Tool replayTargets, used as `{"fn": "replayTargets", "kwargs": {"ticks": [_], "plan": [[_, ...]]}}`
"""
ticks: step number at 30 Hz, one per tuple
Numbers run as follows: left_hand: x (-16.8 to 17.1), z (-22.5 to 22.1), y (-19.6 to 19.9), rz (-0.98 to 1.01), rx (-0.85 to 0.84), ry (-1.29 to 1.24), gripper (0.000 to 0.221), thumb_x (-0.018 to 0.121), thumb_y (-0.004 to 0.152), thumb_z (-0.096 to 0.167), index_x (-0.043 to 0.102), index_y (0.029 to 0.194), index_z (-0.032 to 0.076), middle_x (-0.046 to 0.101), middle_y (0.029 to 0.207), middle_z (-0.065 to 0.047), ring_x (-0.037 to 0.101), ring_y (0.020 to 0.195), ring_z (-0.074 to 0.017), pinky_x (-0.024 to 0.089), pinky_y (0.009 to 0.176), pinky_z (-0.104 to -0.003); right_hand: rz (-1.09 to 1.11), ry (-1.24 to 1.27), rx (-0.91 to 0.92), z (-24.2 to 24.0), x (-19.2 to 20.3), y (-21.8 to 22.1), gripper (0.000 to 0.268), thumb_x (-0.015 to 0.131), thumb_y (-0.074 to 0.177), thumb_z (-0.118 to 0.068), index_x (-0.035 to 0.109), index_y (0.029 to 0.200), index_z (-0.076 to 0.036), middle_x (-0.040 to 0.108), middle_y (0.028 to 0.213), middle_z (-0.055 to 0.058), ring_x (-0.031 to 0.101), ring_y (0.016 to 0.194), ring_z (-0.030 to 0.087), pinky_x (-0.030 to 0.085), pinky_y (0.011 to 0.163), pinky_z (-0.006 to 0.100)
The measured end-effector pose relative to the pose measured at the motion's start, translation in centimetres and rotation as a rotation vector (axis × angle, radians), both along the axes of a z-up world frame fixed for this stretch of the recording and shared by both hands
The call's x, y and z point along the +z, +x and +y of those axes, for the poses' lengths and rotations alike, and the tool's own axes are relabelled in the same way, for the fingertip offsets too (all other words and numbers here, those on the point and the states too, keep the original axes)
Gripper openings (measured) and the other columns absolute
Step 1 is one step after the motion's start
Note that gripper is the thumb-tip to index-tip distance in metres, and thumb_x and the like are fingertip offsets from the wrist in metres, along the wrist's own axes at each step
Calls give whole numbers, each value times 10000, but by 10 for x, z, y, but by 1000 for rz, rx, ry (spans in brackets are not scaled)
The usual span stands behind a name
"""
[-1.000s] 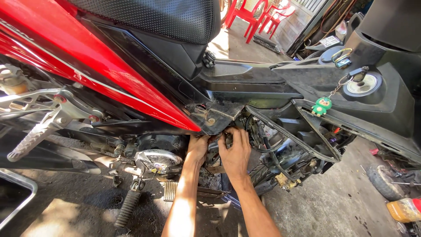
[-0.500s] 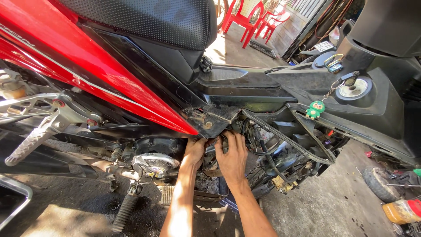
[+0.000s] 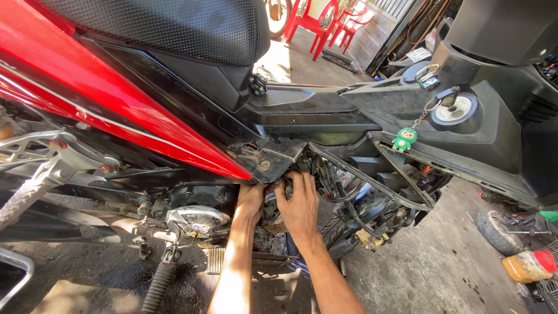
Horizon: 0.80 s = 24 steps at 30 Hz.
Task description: Repairing a motorcycle engine by disassembling and adjusting components using a wrench.
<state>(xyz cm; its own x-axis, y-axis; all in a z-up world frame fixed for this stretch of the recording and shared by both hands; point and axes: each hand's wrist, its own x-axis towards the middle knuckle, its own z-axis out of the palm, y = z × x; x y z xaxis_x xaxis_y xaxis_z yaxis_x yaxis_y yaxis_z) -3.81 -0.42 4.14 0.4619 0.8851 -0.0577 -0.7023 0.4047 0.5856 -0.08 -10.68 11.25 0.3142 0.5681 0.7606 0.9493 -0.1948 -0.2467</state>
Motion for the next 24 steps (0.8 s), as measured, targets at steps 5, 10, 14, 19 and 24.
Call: {"fn": "replayTargets", "kwargs": {"ticks": [5, 10, 14, 19, 24], "plan": [[26, -11, -18, -8, 2, -29, 404, 535, 806, -139, 654, 1189, -89, 625, 993, -194, 661, 737, -269, 594, 668, -379, 158, -46, -16, -4, 13, -13, 189, 690, 906, -115, 650, 1077, -46, 654, 967, 160, 706, 962, 333, 617, 788, 484], [17, -9, -9, -24, 16, -20, 459, 627, 782, -139, 641, 1235, -70, 639, 1024, -194, 659, 774, -269, 603, 685, -398, 63, -64, -2, -4, 8, -3, 175, 643, 940, -101, 676, 1101, -39, 632, 978, 151, 679, 984, 309, 640, 765, 460], [45, -17, -26, -2, 13, -31, 419, 567, 782, -144, 640, 1190, -78, 619, 996, -188, 631, 724, -233, 573, 635, -332, 144, -47, 13, -2, 0, 5, 187, 721, 862, -95, 673, 1029, -27, 641, 918, 153, 699, 908, 331, 632, 675, 440], [19, -10, -13, -23, 12, -63, 388, 590, 794, -117, 634, 1179, -123, 620, 969, -215, 629, 710, -260, 576, 620, -393, 82, -4, 7, -2, 5, 2, 247, 761, 844, -152, 656, 1037, -39, 617, 896, 153, 700, 895, 362, 624, 620, 435], [-22, 7, 14, -27, 44, -44, 441, 579, 765, -155, 671, 1191, -84, 654, 985, -212, 658, 737, -265, 586, 651, -402, 183, -35, 27, -2, 6, -7, 163, 717, 892, -76, 694, 1036, -4, 643, 955, 166, 673, 908, 318, 649, 674, 389]]}}
